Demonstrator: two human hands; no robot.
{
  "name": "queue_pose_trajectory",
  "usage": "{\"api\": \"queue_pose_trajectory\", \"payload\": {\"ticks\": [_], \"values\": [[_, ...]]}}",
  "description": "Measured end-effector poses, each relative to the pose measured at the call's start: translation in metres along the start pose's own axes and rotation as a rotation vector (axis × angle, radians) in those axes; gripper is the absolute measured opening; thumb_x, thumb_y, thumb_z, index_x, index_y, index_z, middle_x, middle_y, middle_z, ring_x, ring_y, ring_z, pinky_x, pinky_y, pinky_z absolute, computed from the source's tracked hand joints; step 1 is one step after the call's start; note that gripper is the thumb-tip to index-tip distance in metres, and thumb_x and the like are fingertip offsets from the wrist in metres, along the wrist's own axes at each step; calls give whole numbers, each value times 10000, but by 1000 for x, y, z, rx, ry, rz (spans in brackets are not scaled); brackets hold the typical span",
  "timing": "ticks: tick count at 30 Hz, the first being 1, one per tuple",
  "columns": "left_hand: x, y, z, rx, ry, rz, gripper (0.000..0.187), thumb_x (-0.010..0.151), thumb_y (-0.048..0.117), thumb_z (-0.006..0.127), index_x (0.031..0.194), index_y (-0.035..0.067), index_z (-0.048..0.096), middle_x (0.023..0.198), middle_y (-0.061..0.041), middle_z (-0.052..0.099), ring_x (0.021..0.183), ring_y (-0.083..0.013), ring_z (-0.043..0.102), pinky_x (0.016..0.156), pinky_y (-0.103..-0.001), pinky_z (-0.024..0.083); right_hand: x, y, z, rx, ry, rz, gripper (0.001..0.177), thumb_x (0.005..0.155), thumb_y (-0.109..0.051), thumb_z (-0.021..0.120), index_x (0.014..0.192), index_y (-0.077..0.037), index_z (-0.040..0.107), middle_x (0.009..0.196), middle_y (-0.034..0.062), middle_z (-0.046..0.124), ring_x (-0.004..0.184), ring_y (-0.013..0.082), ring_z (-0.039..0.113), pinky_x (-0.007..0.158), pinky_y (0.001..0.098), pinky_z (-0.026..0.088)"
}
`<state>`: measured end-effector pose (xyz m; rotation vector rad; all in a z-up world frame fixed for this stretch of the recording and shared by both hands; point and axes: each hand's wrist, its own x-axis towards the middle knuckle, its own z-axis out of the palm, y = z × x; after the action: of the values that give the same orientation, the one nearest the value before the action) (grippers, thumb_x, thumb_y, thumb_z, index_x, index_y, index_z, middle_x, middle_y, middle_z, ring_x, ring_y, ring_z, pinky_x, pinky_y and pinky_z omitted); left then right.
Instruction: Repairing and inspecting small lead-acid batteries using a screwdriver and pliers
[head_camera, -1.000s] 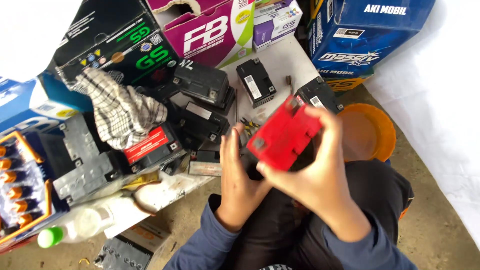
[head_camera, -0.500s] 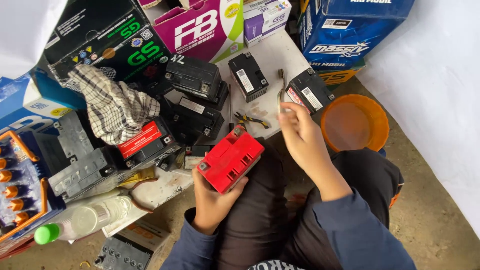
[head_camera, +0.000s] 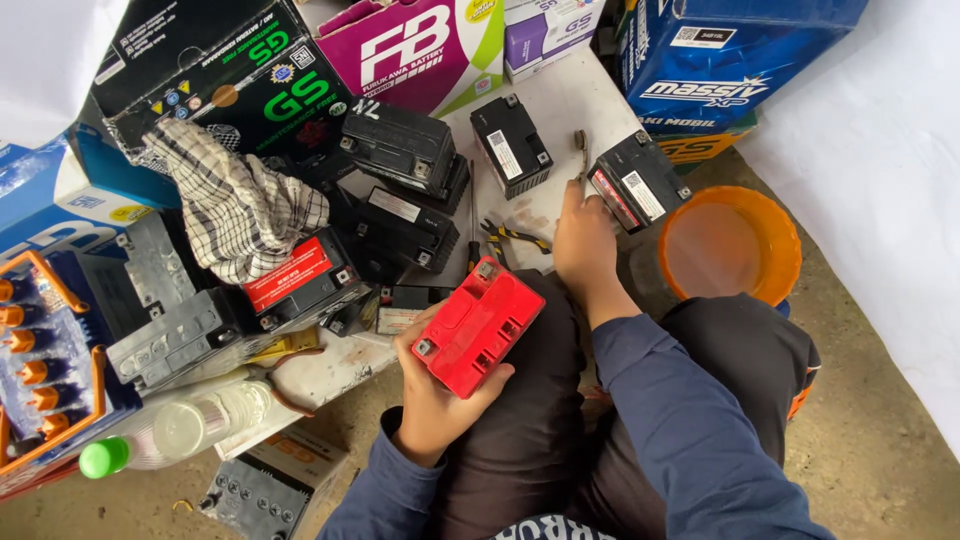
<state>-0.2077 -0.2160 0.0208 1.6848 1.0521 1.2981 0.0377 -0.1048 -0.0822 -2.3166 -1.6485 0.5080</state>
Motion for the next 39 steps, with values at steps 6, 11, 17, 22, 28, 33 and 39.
{"api": "queue_pose_trajectory", "payload": {"ticks": [6,11,17,22,28,33,39], "values": [[1,-1,2,-104,-85,146,817,766,166,900,1366,83,351,1452,-297,504,1411,-422,527,1188,-526,441,-13,-4,-22,193,46,39,693,906,8,527,1544,-50,264,1184,376,506,814,472,582,681,527,488],[0,0,-2,-74,-133,227,759,775,133,900,1327,64,384,1456,-323,500,1395,-435,542,1186,-520,461,-79,-8,-98,308,225,-194,534,871,-10,525,1401,50,556,1185,307,526,1123,513,517,956,522,436],[2,7,-5,-36,-199,287,798,797,141,905,1390,59,377,1487,-300,479,1411,-432,535,1209,-520,450,-195,-35,-190,368,332,-281,327,1008,-19,548,1316,72,605,1147,194,618,997,322,653,886,394,495],[1,17,-5,-21,-279,331,820,803,183,910,1405,57,367,1473,-303,510,1401,-420,552,1201,-524,444,-226,-28,-207,324,324,-450,288,998,-28,602,1266,44,678,1081,125,721,904,272,644,815,378,543],[-4,18,2,-75,-416,328,776,815,171,894,1374,24,377,1480,-316,493,1404,-435,538,1190,-517,451,-217,0,-208,166,261,-579,298,986,-36,647,1279,-42,700,1013,66,727,803,248,609,805,371,516],[-2,11,10,-97,-254,412,747,684,157,950,1218,-99,494,1232,-338,657,1125,-553,665,1000,-688,485,-221,9,-210,216,293,-570,227,978,-52,639,1151,-40,785,865,118,747,773,289,710,604,327,595],[6,20,17,-53,-257,498,688,743,166,916,1221,-81,486,1213,-335,658,1136,-544,666,1071,-725,386,-204,1,-207,121,309,-642,227,981,-26,622,1140,-37,783,858,122,736,772,277,699,597,341,589]]}}
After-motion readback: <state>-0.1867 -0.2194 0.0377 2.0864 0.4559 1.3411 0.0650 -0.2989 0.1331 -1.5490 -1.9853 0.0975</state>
